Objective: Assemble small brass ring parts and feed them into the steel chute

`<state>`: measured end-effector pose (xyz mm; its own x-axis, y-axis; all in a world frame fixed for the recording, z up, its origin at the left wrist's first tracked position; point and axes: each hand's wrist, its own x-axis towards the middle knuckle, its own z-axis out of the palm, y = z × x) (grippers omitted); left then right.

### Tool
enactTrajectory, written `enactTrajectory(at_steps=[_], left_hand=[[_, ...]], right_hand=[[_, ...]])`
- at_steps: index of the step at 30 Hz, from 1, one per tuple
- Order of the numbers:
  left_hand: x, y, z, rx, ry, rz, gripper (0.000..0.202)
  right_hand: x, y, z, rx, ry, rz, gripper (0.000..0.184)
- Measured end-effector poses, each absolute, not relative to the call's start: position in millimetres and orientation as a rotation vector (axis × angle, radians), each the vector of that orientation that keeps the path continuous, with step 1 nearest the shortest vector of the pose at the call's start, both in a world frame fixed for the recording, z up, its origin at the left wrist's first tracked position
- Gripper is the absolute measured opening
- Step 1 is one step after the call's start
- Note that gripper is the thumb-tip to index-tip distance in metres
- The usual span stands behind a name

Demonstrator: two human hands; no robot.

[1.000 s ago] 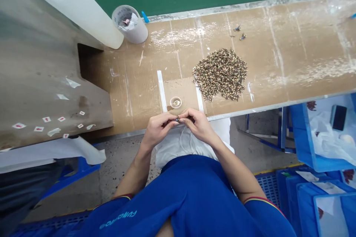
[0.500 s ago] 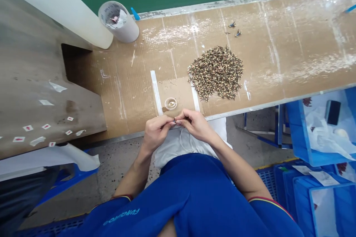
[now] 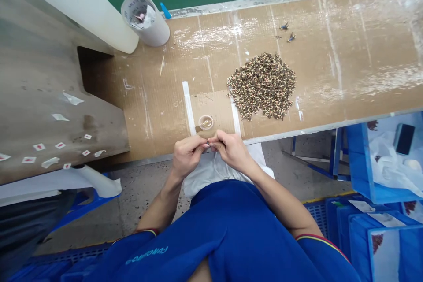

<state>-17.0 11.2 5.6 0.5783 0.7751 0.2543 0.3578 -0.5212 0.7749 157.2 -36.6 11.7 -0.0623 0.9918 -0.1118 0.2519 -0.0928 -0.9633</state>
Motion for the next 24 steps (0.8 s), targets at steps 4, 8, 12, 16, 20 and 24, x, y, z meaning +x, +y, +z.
enactTrajectory(at_steps=[4,8,12,16,20,24], left_hand=[[-14.7,11.2,3.9,2.127,0.899,0.782,0.026],[-5.3,9.0,6.0,2.016,1.01,0.78,0.024],[-12.9,-7.2,29.2,1.915,1.154,0.9,0.02],[-64.2,-26.6,66.6,1.903,1.503,1.289,0.014],[-137.9,-2.1,86.0,1.575,2.182,1.919,0.019],[-186.2,54.6,94.5,1.542,2.215,1.733,0.01]], right_hand=[[158.7,-36.3,9.8,-1.409,-1.334,1.262,0.02],[161.9,-31.1,4.9,-1.316,-1.134,1.45,0.027],[165.7,-31.6,9.9,-1.269,-0.998,1.53,0.041],[187.7,-44.4,33.8,-1.327,-1.046,1.409,0.039],[244.0,-29.1,52.1,-1.531,-1.169,0.881,0.025],[315.5,38.3,46.2,-1.753,-1.048,0.41,0.014]])
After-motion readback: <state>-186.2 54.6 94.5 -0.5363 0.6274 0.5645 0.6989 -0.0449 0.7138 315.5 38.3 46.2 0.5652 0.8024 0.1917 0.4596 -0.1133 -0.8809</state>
